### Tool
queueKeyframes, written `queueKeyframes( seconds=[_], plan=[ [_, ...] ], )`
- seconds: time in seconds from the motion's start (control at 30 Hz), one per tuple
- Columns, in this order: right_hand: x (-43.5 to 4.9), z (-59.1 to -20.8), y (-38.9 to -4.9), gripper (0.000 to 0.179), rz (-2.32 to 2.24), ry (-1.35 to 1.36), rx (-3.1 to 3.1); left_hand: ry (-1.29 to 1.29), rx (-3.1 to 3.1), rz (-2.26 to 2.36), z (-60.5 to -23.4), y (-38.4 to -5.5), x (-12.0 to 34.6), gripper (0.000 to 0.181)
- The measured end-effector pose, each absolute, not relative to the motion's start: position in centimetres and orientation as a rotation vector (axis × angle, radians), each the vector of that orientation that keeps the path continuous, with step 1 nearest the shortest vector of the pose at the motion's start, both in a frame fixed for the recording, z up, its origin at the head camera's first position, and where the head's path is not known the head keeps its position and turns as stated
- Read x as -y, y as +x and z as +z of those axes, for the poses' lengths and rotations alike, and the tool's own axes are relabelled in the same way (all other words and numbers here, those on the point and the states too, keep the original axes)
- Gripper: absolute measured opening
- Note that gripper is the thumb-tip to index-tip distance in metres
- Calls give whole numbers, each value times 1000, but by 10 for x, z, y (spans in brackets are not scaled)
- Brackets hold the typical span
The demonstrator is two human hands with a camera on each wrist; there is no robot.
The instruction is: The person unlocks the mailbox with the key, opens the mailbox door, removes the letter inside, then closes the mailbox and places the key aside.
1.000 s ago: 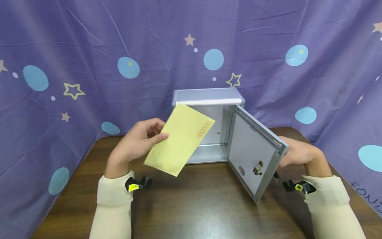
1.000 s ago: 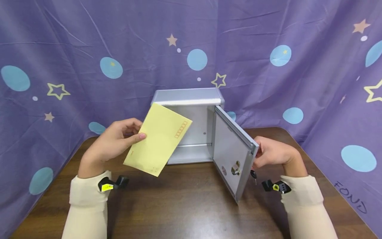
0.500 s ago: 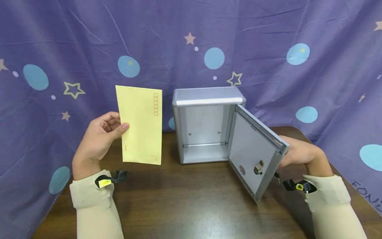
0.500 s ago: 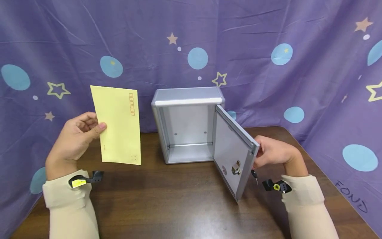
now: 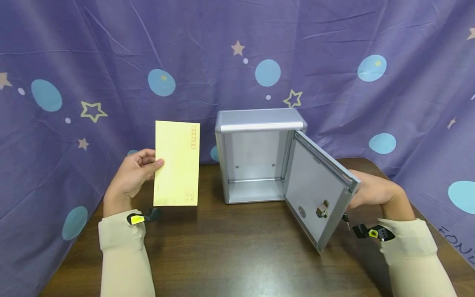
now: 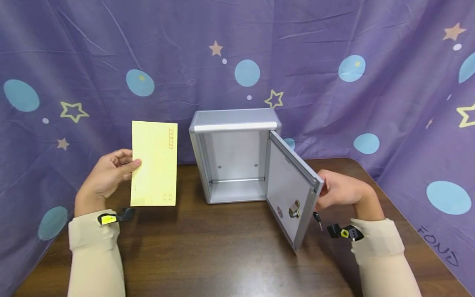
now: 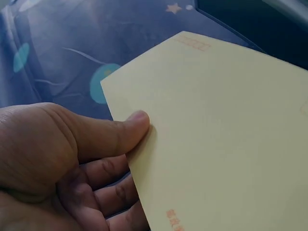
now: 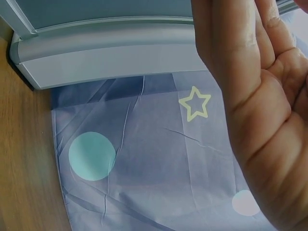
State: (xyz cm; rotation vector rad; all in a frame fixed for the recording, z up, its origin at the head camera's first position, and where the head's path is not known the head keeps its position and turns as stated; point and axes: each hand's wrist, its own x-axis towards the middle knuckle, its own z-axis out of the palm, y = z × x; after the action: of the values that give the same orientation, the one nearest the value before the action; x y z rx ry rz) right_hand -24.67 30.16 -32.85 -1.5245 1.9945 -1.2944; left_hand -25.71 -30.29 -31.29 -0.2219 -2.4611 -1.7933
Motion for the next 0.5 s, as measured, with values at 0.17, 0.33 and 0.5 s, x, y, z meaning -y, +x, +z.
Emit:
queueKeyframes(
  seconds=[0.17,0.33,0.5],
  plan=[
    [-301,-327,-245,65,-1281,-1502,-2038,-129,2650,-1671,-327,-270,305,37],
    [-301,-327,-245,63,-1269,-1504,-2046,-50,2748,-1645,-342,-278,304,44],
    [-301,-327,-245,66,-1266,-1505,-2049,31,2814,-1610,-356,-284,302,40]
  ],
)
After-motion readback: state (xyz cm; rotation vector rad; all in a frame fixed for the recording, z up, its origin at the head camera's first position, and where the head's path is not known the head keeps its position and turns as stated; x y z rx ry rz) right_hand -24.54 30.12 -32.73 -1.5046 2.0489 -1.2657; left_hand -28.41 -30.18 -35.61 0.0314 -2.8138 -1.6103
